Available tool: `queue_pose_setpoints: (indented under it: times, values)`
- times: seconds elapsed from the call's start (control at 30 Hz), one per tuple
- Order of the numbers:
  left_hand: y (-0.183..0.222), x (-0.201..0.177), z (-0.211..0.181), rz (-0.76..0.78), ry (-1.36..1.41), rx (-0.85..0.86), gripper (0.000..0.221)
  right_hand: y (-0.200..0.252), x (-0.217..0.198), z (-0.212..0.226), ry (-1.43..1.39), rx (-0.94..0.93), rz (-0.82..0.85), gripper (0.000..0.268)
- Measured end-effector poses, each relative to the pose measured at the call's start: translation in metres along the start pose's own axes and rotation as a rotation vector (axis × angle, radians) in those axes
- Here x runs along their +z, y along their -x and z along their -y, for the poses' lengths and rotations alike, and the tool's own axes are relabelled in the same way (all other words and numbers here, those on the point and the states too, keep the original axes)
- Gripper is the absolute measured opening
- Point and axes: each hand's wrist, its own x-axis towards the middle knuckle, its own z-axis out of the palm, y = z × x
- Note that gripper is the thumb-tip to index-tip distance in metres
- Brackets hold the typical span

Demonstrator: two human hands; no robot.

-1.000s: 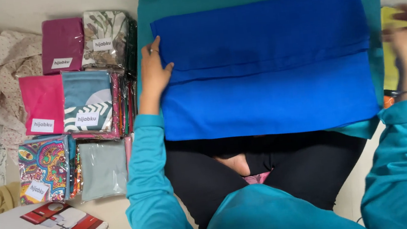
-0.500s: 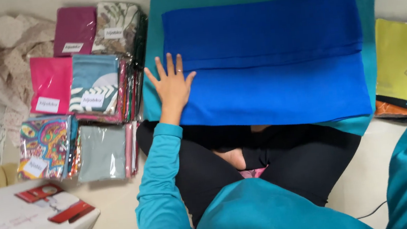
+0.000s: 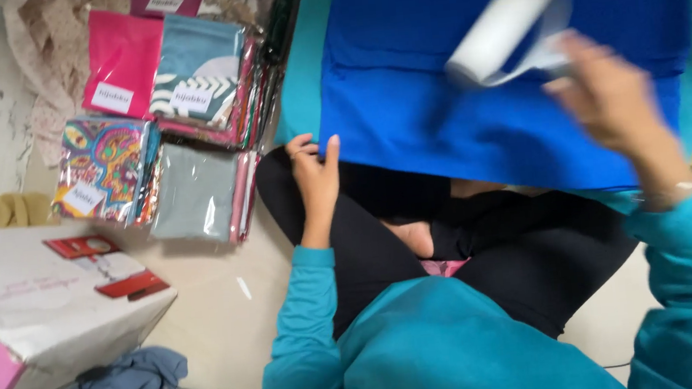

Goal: Folding fabric hijabs and packing them into plastic sleeves, including using a lint roller for cleaning.

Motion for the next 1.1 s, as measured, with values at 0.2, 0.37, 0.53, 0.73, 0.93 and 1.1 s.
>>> queue_pose_setpoints:
  times: [0.2,0.37,0.53,0.73,0.93,1.1]
  values:
    - [0.007,-0.005,-0.028,0.154,0.765,-0.416,0.054,-0.065,0.050,0.083,-0.042,0.079,0.460,0.054]
    - [0.000,-0.019,-0.060,0.220,0.392,-0.369,0.029,-0.077,0.043,0.092,-0.137,0.098,0.442,0.056]
    - [0.000,-0.038,-0.067,0.173,0.374,-0.260,0.019,-0.071,0.030,0.085,-0.051,0.143,0.581,0.054]
    - [-0.006,-0.034,-0.070,-0.001,-0.112,0.114,0.028,-0.092,0.075,0.104,-0.010,-0.004,0.538,0.052]
    - [-0.038,0.003,-0.109,0.110,0.214,0.311,0.022,-0.113,0.103,0.126,-0.059,-0.029,0.435,0.050]
    - [-0.054,0.062,-0.086,0.339,0.177,0.323,0.042,-0.065,0.048,0.112,-0.002,0.032,0.457,0.051]
